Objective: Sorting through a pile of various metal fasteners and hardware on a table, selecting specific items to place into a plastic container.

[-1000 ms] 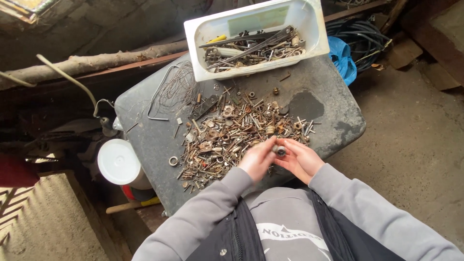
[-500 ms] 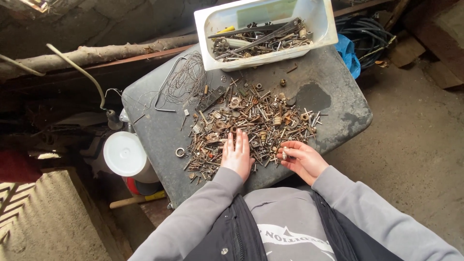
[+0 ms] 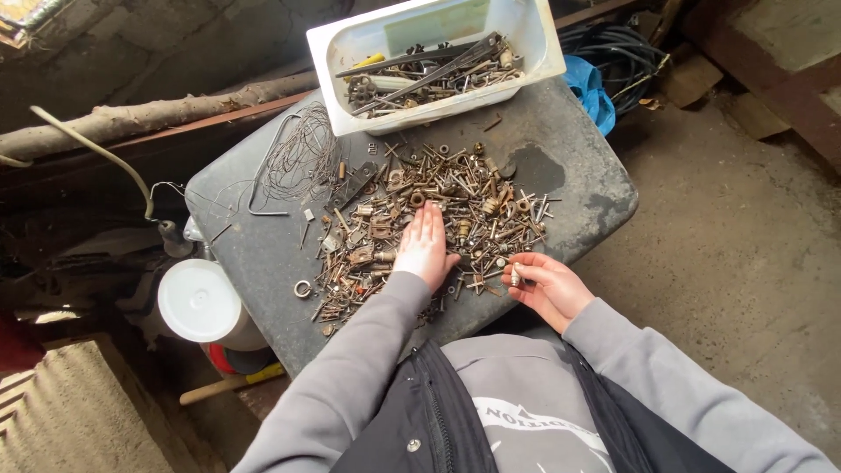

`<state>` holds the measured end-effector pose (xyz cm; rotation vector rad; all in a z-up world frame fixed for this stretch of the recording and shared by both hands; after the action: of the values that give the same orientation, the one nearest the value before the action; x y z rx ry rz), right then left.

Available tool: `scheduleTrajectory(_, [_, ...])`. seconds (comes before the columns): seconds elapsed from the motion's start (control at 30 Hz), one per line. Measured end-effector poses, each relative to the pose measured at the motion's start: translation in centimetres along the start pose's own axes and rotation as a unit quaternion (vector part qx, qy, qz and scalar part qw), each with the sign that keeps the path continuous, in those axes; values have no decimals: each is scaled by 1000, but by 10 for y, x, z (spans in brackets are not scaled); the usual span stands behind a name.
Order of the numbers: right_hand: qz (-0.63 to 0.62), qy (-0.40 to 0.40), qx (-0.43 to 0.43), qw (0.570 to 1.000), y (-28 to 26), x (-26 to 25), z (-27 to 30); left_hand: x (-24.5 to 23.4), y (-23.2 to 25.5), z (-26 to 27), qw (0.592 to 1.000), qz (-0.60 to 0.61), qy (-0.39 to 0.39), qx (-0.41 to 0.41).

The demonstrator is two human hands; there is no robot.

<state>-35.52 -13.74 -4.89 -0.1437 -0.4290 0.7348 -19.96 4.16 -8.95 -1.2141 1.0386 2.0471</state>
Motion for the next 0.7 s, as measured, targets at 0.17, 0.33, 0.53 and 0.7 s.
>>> scheduleTrajectory(0.17, [5, -3, -16, 1000, -5, -5, -11, -27, -51, 32, 972, 145, 186, 3])
scheduleTrajectory(0.33, [34, -12, -27, 999, 6, 2, -23, -22, -109, 99, 916, 227, 329, -24])
scheduleTrajectory(0.53, [79, -16, -16, 997, 16, 43, 0, -3, -117, 143, 916, 247, 316, -19])
scheduleTrajectory(0.7, [71, -10, -18, 997, 39, 36, -16, 8, -114, 144, 949, 157, 275, 4])
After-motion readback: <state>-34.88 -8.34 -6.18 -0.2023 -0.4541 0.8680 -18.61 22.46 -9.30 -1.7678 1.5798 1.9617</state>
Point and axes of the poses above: each hand's wrist, its own z-axis away from the middle knuckle, its own x-axis out of the palm, y = z × x, the point moved 3 cm from there along -z, towards the middle knuckle, and after that the axes turned 13 degrees about x, right-handed, at the moved point
